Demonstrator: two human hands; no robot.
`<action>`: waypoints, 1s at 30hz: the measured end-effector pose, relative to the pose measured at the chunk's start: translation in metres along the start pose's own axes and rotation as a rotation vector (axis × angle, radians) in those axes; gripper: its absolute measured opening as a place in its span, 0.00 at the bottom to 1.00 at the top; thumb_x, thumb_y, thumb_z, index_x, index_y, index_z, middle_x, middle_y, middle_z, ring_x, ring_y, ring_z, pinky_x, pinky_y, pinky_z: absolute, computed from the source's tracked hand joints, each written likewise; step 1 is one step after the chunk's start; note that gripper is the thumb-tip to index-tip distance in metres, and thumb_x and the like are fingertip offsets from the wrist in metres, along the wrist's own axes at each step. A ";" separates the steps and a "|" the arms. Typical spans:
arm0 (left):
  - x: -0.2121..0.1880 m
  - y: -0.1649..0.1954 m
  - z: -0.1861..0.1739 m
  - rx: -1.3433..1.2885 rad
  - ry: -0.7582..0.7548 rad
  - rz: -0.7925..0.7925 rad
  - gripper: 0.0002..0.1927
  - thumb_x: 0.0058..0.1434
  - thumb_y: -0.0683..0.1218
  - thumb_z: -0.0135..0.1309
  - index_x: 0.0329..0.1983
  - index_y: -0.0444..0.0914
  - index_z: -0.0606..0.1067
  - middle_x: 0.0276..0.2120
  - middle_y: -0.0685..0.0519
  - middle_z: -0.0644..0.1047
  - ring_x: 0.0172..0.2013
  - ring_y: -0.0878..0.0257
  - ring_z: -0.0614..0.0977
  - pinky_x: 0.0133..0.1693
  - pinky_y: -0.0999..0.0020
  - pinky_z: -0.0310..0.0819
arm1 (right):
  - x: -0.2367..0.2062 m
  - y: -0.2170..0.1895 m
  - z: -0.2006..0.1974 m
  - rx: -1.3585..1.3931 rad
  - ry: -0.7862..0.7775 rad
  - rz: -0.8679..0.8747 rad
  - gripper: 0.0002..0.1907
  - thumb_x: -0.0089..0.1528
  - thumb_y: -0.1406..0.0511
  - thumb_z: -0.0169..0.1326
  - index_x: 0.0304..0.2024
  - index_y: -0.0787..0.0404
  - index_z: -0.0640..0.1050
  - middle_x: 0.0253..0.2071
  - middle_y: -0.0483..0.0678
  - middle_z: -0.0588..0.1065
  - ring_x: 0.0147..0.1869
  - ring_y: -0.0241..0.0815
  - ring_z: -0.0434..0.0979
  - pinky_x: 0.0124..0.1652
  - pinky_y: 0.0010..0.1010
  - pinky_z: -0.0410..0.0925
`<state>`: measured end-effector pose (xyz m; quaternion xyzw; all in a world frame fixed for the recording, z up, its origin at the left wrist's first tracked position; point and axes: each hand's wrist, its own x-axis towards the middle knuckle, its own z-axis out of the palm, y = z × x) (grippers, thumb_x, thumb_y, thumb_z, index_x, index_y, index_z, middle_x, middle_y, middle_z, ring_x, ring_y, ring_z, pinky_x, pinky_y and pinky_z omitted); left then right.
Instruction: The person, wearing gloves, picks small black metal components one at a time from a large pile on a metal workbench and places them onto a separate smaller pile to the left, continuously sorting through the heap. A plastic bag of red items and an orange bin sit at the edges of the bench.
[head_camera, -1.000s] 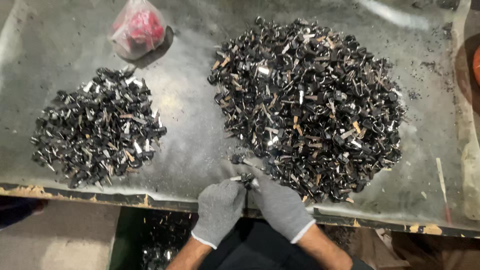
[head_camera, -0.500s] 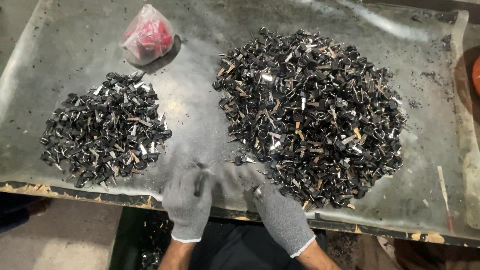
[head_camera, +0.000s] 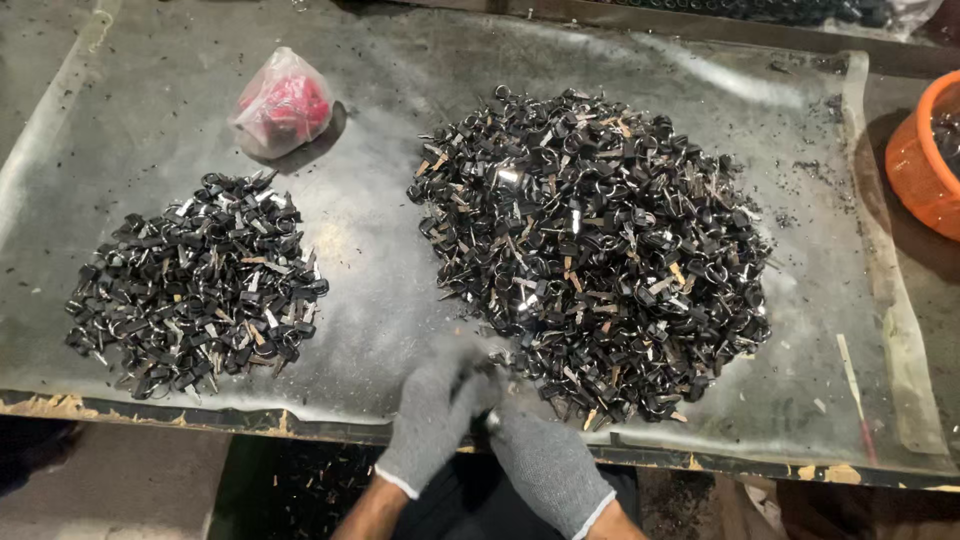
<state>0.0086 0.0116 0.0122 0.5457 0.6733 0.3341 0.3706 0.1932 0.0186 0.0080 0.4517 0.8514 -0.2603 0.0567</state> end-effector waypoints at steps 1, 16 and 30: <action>-0.005 0.004 0.003 -0.018 -0.039 0.034 0.15 0.62 0.45 0.55 0.52 0.41 0.76 0.37 0.49 0.82 0.34 0.58 0.85 0.39 0.59 0.81 | -0.001 0.002 -0.001 -0.045 -0.076 -0.035 0.22 0.65 0.61 0.52 0.58 0.65 0.69 0.44 0.59 0.78 0.35 0.55 0.82 0.35 0.45 0.76; -0.010 -0.012 -0.004 0.449 0.115 0.254 0.14 0.55 0.45 0.61 0.45 0.39 0.77 0.32 0.48 0.81 0.35 0.49 0.83 0.37 0.51 0.70 | 0.015 -0.010 -0.021 0.117 0.014 0.110 0.36 0.66 0.57 0.48 0.74 0.58 0.57 0.47 0.62 0.77 0.35 0.59 0.84 0.33 0.48 0.77; -0.011 -0.009 -0.004 0.424 0.076 0.259 0.07 0.55 0.42 0.58 0.38 0.39 0.79 0.30 0.49 0.79 0.33 0.50 0.80 0.36 0.52 0.68 | 0.034 -0.010 -0.013 0.153 -0.077 0.214 0.21 0.68 0.56 0.49 0.58 0.61 0.69 0.26 0.50 0.77 0.28 0.49 0.83 0.28 0.43 0.77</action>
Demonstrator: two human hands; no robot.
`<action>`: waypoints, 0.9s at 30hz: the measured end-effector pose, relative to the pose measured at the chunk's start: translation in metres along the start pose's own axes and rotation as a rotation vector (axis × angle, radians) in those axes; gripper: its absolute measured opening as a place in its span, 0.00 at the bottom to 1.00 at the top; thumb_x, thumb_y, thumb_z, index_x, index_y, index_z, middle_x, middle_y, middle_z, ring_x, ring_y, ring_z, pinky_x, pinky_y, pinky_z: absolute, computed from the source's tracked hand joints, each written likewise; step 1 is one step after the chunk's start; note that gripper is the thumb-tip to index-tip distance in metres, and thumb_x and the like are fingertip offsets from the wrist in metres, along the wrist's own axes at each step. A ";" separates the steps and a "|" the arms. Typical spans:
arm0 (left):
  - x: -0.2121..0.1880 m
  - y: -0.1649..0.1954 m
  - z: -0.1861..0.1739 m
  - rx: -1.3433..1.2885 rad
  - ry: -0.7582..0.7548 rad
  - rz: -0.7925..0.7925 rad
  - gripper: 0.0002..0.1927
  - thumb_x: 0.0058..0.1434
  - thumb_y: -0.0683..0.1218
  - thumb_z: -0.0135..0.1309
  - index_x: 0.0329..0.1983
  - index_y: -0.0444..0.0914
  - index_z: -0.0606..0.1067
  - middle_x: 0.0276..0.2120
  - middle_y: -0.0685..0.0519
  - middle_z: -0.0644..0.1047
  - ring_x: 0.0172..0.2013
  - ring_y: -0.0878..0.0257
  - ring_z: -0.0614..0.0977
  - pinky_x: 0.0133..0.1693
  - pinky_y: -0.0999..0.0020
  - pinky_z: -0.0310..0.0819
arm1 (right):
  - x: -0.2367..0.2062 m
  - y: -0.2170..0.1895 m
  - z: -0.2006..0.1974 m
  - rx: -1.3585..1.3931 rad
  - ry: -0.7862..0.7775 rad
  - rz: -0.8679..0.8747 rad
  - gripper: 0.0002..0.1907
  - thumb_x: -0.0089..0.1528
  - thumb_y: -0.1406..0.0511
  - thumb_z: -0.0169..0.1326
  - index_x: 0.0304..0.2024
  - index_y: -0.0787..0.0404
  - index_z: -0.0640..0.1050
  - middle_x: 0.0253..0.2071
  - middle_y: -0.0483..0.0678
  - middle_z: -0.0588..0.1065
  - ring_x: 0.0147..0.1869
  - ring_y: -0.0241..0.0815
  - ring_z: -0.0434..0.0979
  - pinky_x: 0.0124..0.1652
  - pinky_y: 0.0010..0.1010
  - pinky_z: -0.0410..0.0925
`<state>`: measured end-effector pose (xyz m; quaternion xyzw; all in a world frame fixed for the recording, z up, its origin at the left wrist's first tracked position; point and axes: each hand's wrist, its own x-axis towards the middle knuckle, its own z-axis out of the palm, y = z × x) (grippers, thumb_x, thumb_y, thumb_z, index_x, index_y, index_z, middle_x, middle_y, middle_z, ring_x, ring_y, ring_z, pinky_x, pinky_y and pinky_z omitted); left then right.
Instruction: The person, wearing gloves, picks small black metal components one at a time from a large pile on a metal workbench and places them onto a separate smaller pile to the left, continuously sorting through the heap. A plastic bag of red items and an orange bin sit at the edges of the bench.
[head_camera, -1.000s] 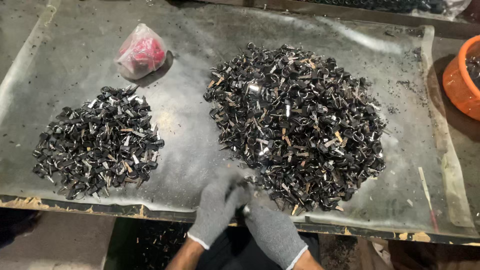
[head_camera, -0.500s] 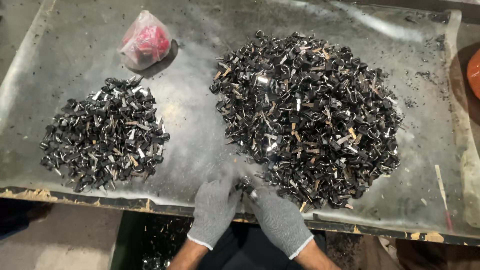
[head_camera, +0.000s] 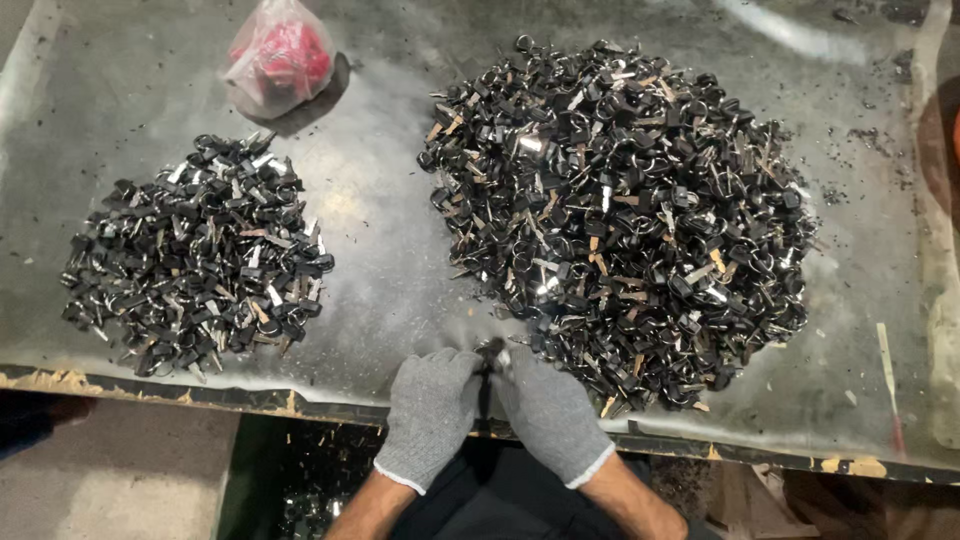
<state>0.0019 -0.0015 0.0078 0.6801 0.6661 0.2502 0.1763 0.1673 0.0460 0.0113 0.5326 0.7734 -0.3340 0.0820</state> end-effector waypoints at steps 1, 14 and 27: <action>0.000 0.000 0.000 -0.002 0.011 0.026 0.07 0.55 0.41 0.58 0.37 0.39 0.79 0.30 0.49 0.79 0.33 0.50 0.80 0.36 0.52 0.68 | 0.003 -0.001 0.000 -0.015 0.098 -0.065 0.19 0.67 0.57 0.50 0.55 0.62 0.70 0.25 0.51 0.77 0.28 0.52 0.83 0.28 0.44 0.76; -0.006 0.002 0.004 -0.021 0.050 0.036 0.11 0.55 0.40 0.56 0.42 0.39 0.78 0.35 0.48 0.79 0.33 0.50 0.78 0.38 0.53 0.70 | -0.009 -0.002 0.006 -0.172 0.135 -0.001 0.18 0.69 0.58 0.48 0.56 0.62 0.68 0.39 0.56 0.78 0.37 0.52 0.84 0.34 0.43 0.78; -0.005 -0.007 0.012 -0.019 0.055 0.090 0.11 0.57 0.38 0.53 0.43 0.36 0.78 0.35 0.45 0.79 0.35 0.47 0.79 0.40 0.52 0.72 | 0.006 -0.004 -0.005 -0.256 0.057 -0.067 0.20 0.67 0.65 0.46 0.60 0.66 0.66 0.33 0.58 0.81 0.37 0.57 0.84 0.35 0.49 0.77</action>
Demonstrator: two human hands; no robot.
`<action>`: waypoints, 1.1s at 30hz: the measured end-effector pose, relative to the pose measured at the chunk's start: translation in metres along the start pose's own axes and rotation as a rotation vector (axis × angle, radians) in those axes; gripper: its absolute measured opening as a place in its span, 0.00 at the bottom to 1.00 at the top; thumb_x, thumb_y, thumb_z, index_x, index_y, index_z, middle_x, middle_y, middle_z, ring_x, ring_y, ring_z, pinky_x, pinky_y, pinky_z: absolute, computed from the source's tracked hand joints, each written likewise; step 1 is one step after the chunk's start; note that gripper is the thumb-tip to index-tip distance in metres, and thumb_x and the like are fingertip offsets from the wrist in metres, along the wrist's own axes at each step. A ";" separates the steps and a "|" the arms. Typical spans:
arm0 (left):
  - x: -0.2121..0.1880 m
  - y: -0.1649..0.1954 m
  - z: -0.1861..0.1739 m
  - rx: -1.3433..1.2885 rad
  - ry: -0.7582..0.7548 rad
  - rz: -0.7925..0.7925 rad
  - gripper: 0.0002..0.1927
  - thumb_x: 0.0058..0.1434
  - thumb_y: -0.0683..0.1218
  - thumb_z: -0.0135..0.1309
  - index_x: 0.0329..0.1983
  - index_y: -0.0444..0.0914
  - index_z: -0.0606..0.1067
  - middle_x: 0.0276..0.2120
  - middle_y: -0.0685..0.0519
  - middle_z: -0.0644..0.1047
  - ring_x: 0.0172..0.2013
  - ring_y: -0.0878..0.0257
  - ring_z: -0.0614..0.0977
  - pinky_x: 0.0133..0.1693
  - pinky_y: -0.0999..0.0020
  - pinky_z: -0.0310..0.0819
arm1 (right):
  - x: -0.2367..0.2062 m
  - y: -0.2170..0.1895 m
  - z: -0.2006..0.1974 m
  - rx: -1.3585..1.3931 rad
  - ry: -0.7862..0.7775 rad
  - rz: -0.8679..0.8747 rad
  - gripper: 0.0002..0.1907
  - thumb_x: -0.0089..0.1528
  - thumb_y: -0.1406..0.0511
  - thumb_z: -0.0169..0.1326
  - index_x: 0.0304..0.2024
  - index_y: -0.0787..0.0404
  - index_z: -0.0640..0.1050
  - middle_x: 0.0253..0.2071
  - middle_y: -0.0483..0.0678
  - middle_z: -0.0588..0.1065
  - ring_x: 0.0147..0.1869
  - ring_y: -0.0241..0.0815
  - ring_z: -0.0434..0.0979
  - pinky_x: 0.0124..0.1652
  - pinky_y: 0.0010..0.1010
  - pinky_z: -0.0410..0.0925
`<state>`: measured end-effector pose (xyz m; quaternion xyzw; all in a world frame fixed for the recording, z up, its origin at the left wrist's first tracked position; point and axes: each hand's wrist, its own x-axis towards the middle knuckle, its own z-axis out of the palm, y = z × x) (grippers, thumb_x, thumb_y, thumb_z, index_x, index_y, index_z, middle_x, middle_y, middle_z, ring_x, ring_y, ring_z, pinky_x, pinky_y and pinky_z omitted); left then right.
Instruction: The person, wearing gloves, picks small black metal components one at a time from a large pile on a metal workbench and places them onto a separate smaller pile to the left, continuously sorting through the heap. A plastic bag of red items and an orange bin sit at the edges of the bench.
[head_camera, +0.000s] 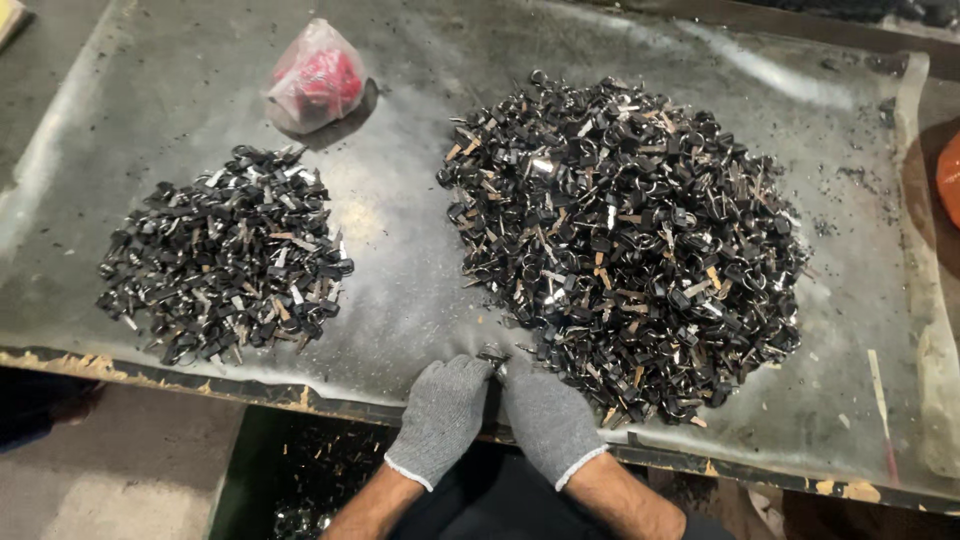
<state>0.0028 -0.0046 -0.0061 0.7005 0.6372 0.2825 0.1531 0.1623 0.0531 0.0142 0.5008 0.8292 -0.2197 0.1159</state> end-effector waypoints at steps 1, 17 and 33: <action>0.000 0.001 -0.001 -0.014 0.001 -0.043 0.11 0.56 0.38 0.54 0.42 0.37 0.78 0.34 0.45 0.79 0.33 0.46 0.79 0.38 0.51 0.72 | -0.001 -0.001 -0.001 0.062 0.002 -0.015 0.23 0.67 0.63 0.46 0.63 0.64 0.65 0.33 0.58 0.81 0.37 0.58 0.84 0.35 0.49 0.76; -0.003 0.007 -0.006 -0.031 0.028 -0.046 0.22 0.50 0.37 0.55 0.50 0.41 0.78 0.33 0.48 0.78 0.33 0.46 0.78 0.38 0.52 0.73 | -0.020 -0.002 0.020 -0.001 0.270 -0.150 0.10 0.61 0.67 0.51 0.43 0.65 0.74 0.39 0.59 0.76 0.43 0.55 0.82 0.34 0.40 0.77; -0.009 0.010 0.001 0.079 0.074 -0.126 0.08 0.56 0.46 0.62 0.38 0.40 0.77 0.30 0.49 0.78 0.28 0.49 0.79 0.32 0.52 0.72 | -0.028 0.007 0.000 0.034 -0.051 -0.016 0.28 0.67 0.57 0.50 0.64 0.65 0.64 0.44 0.60 0.77 0.38 0.58 0.83 0.32 0.44 0.77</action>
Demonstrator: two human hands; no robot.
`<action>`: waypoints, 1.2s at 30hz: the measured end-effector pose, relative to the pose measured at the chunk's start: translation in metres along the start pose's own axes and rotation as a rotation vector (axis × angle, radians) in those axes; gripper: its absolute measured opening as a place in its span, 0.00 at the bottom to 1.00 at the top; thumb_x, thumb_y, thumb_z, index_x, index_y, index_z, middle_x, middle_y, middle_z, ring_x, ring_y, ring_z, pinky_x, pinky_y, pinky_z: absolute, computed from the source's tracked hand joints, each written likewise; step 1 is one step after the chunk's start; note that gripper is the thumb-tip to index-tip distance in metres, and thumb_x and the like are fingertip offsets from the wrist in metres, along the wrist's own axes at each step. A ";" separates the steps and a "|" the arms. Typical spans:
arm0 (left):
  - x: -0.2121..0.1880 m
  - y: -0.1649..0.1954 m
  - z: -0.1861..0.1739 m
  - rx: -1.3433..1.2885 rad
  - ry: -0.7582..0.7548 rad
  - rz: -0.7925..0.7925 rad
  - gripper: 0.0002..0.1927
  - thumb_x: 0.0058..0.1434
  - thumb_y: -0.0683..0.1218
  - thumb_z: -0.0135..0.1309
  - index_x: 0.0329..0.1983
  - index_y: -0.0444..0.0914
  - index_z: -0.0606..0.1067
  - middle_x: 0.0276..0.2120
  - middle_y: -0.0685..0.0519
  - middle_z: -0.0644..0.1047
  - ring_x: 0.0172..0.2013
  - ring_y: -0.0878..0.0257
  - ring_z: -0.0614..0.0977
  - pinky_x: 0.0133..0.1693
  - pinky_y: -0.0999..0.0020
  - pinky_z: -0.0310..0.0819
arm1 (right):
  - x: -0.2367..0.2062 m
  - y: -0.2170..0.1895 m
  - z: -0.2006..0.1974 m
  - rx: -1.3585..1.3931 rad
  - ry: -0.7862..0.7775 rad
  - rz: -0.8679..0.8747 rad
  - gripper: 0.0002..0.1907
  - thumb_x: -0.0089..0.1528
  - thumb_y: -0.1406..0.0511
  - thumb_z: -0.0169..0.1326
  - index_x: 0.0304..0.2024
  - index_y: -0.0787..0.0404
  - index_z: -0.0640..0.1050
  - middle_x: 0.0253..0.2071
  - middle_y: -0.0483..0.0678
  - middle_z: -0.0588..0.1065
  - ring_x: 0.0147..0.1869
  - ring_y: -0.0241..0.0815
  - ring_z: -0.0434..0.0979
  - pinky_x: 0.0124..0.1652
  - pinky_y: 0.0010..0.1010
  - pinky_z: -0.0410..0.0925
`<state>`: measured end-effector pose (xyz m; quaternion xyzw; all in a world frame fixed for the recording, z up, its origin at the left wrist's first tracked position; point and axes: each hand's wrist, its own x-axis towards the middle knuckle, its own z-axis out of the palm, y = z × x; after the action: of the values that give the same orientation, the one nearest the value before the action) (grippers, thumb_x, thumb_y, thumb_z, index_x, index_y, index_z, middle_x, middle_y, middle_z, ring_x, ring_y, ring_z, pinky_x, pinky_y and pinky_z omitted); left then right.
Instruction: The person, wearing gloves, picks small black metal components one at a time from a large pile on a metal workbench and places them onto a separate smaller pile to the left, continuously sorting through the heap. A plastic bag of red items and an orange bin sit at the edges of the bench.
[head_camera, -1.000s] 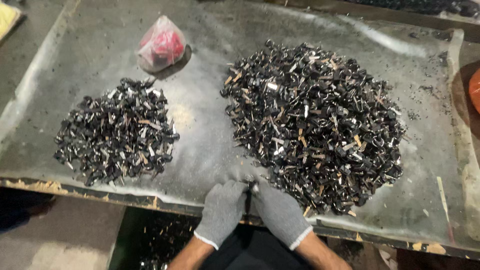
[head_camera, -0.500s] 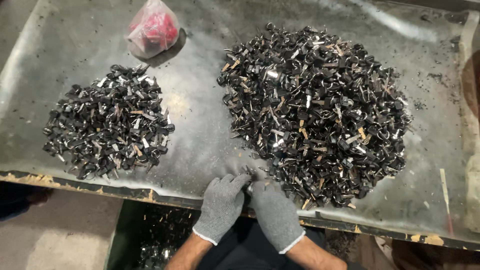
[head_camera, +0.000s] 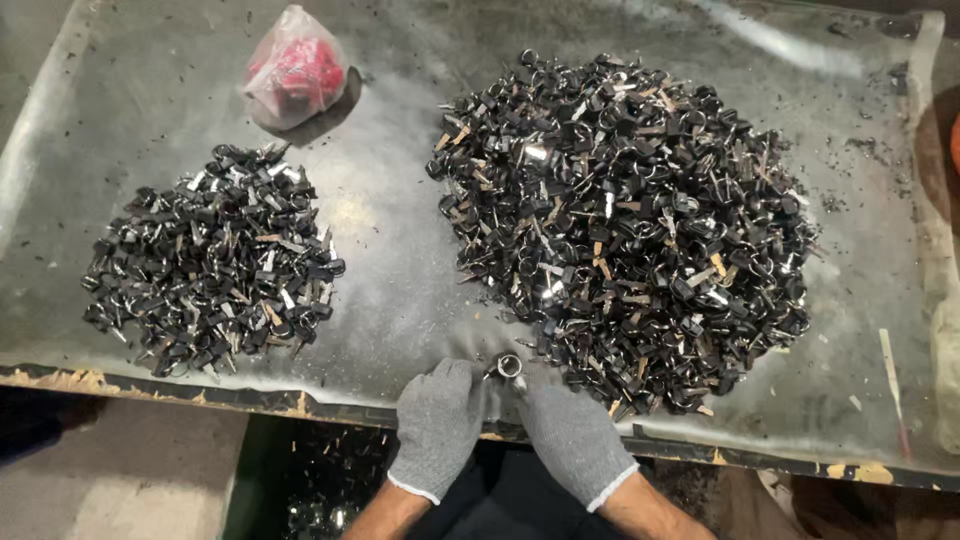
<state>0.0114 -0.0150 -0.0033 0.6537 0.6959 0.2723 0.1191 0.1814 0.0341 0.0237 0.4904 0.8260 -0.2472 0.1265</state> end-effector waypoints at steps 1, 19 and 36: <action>0.001 -0.002 0.000 -0.038 0.010 0.002 0.09 0.55 0.46 0.62 0.36 0.40 0.77 0.30 0.49 0.78 0.27 0.49 0.79 0.31 0.52 0.72 | -0.001 0.000 0.002 0.004 0.045 -0.003 0.25 0.66 0.59 0.51 0.61 0.66 0.65 0.45 0.60 0.77 0.38 0.58 0.84 0.31 0.43 0.78; -0.002 0.009 -0.009 -0.100 0.055 0.023 0.05 0.54 0.43 0.62 0.29 0.40 0.76 0.27 0.49 0.78 0.25 0.47 0.79 0.28 0.52 0.71 | 0.013 -0.001 0.002 0.087 0.140 -0.016 0.26 0.67 0.58 0.48 0.63 0.64 0.62 0.40 0.61 0.78 0.35 0.62 0.82 0.31 0.50 0.75; 0.013 0.003 -0.028 -0.215 -0.043 -0.041 0.15 0.59 0.42 0.57 0.50 0.39 0.77 0.42 0.50 0.79 0.41 0.54 0.82 0.43 0.60 0.77 | -0.006 0.004 0.002 0.239 0.100 0.048 0.21 0.67 0.56 0.54 0.56 0.59 0.67 0.49 0.58 0.75 0.37 0.59 0.84 0.32 0.47 0.75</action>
<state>-0.0025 -0.0082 0.0238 0.6286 0.6732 0.3286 0.2090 0.1876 0.0299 0.0241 0.5335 0.7840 -0.3159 0.0318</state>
